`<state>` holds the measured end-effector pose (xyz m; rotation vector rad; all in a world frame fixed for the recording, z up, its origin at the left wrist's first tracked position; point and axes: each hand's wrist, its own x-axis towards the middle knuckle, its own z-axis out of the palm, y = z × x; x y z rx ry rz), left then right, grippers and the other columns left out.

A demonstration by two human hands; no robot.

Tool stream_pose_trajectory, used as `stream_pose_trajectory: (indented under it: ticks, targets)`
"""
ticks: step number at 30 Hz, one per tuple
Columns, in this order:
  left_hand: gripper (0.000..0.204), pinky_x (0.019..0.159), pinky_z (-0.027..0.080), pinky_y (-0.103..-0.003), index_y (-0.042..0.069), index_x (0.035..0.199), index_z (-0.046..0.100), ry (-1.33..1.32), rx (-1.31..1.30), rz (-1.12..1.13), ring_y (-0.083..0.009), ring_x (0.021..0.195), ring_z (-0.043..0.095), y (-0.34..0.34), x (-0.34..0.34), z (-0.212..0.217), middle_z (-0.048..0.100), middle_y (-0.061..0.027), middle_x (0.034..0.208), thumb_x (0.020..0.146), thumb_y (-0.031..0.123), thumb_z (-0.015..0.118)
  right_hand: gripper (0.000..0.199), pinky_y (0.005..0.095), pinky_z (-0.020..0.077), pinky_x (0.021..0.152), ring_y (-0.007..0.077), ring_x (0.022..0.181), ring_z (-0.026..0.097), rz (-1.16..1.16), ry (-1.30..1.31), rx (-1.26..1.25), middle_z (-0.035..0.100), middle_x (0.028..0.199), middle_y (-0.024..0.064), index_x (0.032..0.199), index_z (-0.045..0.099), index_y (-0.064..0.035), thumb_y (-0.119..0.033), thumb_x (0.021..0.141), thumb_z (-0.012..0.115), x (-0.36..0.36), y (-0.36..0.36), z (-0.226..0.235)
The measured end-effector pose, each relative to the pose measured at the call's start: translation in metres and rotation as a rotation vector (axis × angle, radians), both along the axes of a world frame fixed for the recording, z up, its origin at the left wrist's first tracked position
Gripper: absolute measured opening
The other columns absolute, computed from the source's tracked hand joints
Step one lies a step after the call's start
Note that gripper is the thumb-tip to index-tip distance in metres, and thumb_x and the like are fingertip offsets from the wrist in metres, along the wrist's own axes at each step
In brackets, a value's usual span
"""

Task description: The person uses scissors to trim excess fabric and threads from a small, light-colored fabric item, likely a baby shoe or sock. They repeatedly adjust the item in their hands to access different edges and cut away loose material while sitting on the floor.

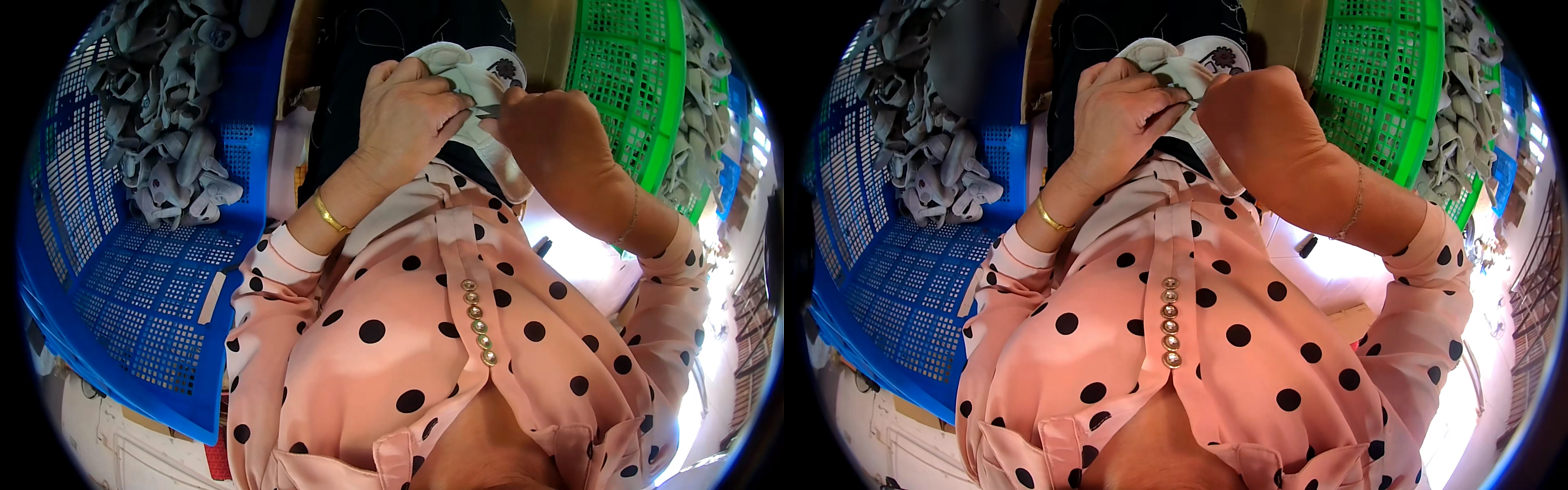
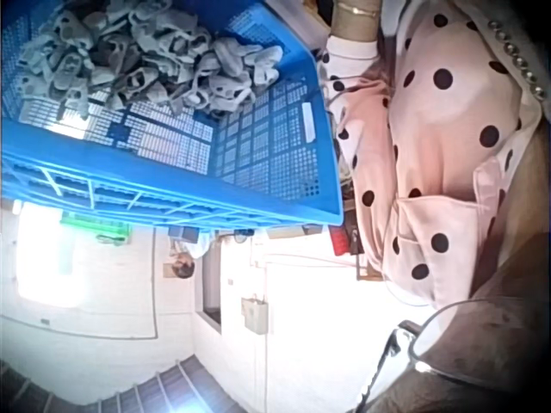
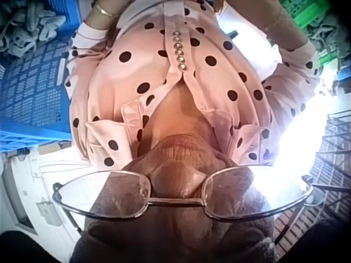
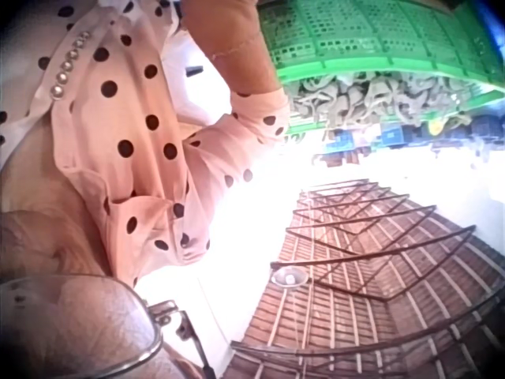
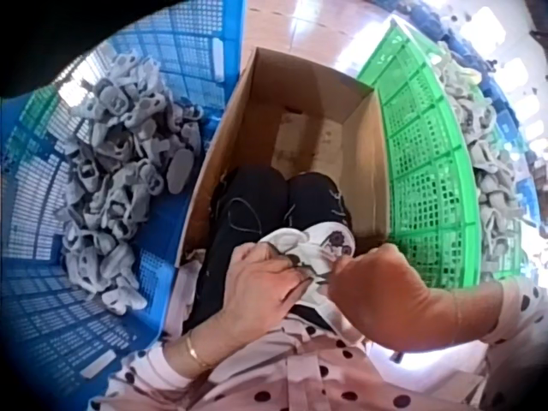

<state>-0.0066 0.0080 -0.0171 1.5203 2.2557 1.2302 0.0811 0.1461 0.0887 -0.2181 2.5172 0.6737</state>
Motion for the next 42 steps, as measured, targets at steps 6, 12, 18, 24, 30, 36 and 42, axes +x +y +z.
stream_pose_trajectory:
  ticks: [6, 12, 18, 24, 30, 36, 42]
  targets:
    - [0.010, 0.085, 0.036, -0.034, 0.016, 0.081, 0.075, 0.010, -0.022, 0.006, -0.0162, 0.081, 0.055, 0.003, 0.001, 0.000, 0.061, 0.0048, 0.072, 0.079, 0.025, 0.071, 0.023, 0.0274, 0.0299, 0.044, 0.0093, 0.052, 0.055, -0.030, -0.002, -0.075, 0.050, 0.059, -0.0041, 0.061, 0.060, -0.0151, -0.027, 0.052, 0.078, -0.001, -0.001, 0.000]
    - [0.009, 0.085, 0.036, -0.034, 0.015, 0.076, 0.072, 0.018, 0.001, 0.010, -0.0160, 0.080, 0.055, 0.002, 0.002, -0.001, 0.060, 0.0046, 0.071, 0.077, 0.024, 0.072, 0.023, 0.0282, 0.0273, 0.045, 0.0089, 0.052, 0.053, -0.007, -0.044, -0.038, 0.049, 0.059, -0.0049, 0.061, 0.061, -0.0167, -0.027, 0.051, 0.079, -0.001, -0.001, -0.003]
    - [0.007, 0.085, 0.036, -0.034, 0.015, 0.072, 0.070, 0.008, 0.033, 0.010, -0.0161, 0.080, 0.055, 0.000, 0.003, -0.002, 0.060, 0.0049, 0.071, 0.074, 0.021, 0.073, 0.024, 0.0292, 0.0275, 0.046, 0.0096, 0.052, 0.052, 0.049, 0.011, -0.034, 0.049, 0.059, -0.0048, 0.061, 0.061, -0.0175, -0.023, 0.049, 0.081, 0.004, -0.003, -0.009]
    - [0.007, 0.086, 0.036, -0.035, 0.015, 0.069, 0.067, 0.003, 0.065, 0.005, -0.0154, 0.086, 0.055, -0.001, 0.005, -0.004, 0.062, 0.0066, 0.072, 0.074, 0.019, 0.071, 0.026, 0.0288, 0.0408, 0.051, 0.0139, 0.055, 0.061, 0.044, -0.154, -0.084, 0.056, 0.063, -0.0009, 0.072, 0.063, -0.0126, -0.031, 0.089, 0.062, -0.004, -0.003, -0.005]
    - [0.004, 0.083, 0.038, -0.036, 0.014, 0.075, 0.068, 0.048, 0.085, 0.020, -0.0177, 0.089, 0.056, -0.004, 0.003, -0.008, 0.063, 0.0041, 0.078, 0.076, 0.018, 0.070, 0.031, 0.0295, 0.0423, 0.052, 0.0149, 0.054, 0.061, 0.065, 0.010, -0.018, 0.059, 0.056, -0.0014, 0.076, 0.059, -0.0110, -0.038, 0.091, 0.059, 0.001, -0.001, -0.006]
    - [0.007, 0.082, 0.039, -0.035, 0.016, 0.083, 0.073, 0.136, -0.099, -0.025, -0.0180, 0.091, 0.057, -0.001, 0.002, 0.003, 0.064, 0.0047, 0.080, 0.076, 0.018, 0.070, 0.014, 0.0272, 0.0359, 0.049, 0.0099, 0.059, 0.063, 0.034, 0.006, 0.063, 0.056, 0.063, -0.0069, 0.077, 0.065, -0.0139, -0.017, 0.068, 0.075, 0.004, -0.008, -0.008]
    - [0.004, 0.082, 0.038, -0.035, 0.018, 0.074, 0.073, 0.194, -0.127, -0.012, -0.0170, 0.091, 0.057, 0.006, 0.004, -0.003, 0.064, 0.0045, 0.075, 0.072, 0.017, 0.070, 0.020, 0.0266, 0.0360, 0.049, 0.0094, 0.058, 0.062, 0.025, 0.007, 0.092, 0.056, 0.064, -0.0067, 0.076, 0.065, -0.0133, -0.018, 0.062, 0.078, 0.007, -0.011, -0.012]
